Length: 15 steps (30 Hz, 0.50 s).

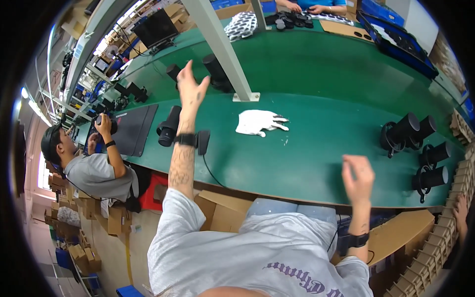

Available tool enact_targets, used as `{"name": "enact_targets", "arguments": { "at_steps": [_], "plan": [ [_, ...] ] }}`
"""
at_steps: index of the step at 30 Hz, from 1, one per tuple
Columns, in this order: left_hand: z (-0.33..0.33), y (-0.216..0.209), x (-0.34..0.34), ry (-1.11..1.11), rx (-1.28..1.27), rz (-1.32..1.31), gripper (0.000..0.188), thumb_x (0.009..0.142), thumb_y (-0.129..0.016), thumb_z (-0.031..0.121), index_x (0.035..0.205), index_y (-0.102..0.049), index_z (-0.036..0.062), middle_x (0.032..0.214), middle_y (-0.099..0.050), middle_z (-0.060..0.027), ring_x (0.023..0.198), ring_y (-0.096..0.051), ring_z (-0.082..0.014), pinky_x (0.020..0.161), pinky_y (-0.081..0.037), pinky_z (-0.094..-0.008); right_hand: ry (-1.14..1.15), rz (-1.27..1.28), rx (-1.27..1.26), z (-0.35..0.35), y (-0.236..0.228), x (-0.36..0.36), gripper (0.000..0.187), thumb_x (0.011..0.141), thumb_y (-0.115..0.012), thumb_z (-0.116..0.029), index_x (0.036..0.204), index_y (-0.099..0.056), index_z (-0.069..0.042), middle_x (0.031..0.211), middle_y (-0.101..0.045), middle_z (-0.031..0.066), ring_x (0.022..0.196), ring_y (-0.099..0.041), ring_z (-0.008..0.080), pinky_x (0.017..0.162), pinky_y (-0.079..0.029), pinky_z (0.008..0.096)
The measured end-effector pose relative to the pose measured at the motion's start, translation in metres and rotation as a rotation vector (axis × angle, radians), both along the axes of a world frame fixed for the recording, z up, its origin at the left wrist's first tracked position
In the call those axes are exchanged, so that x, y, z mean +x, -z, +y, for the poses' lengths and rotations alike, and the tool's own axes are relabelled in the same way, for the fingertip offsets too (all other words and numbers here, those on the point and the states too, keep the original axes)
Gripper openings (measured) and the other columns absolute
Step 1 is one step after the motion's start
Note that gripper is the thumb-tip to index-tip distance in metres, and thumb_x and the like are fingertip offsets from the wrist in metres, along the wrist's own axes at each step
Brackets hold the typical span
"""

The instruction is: The person picks up a microphone, rotates it to inspect it, and wipes the base with a cloth before returning it to the table. This process is repeated with several other microphones.

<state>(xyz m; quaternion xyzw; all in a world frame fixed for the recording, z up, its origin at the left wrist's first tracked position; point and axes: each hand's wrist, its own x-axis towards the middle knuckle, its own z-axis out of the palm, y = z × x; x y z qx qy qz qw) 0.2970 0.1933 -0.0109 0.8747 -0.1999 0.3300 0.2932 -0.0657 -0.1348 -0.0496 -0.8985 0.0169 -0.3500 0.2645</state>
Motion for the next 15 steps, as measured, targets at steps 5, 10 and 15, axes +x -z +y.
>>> {"name": "enact_targets", "arguments": {
  "at_steps": [5, 10, 15],
  "plan": [
    [-0.049, -0.011, 0.073, 0.012, 0.245, 0.085, 0.056, 0.073, -0.069, 0.032, 0.121, -0.052, 0.0074, 0.127, -0.047, -0.0250, 0.116, -0.046, -0.0422, 0.092, -0.045, -0.0473, 0.017, 0.124, 0.239, 0.044, 0.047, 0.012, 0.007, 0.081, -0.060, 0.000, 0.086, -0.065, 0.000, 0.078, -0.065, 0.0110, 0.074, -0.063, 0.0248, 0.068, -0.048, 0.0325],
    [-0.030, -0.007, 0.127, -0.188, 0.158, 0.363, 0.032, 0.073, -0.067, 0.031, 0.094, -0.060, 0.0074, 0.108, -0.059, -0.0185, 0.098, -0.060, -0.0372, 0.081, -0.051, -0.0443, 0.025, 0.108, 0.233, 0.040, 0.051, 0.012, 0.007, 0.079, -0.062, -0.001, 0.085, -0.065, -0.001, 0.079, -0.065, 0.0108, 0.074, -0.062, 0.0259, 0.067, -0.049, 0.0330],
    [-0.002, -0.055, 0.117, -0.440, 0.250, 0.392, 0.067, 0.072, -0.066, 0.028, 0.134, -0.041, 0.0171, 0.132, -0.039, -0.0339, 0.100, -0.060, -0.0418, 0.083, -0.051, -0.0474, 0.008, 0.093, 0.200, 0.037, 0.051, 0.018, 0.005, 0.079, -0.061, 0.001, 0.082, -0.064, 0.000, 0.074, -0.062, 0.0112, 0.070, -0.060, 0.0262, 0.064, -0.047, 0.0335]
  ]
}}
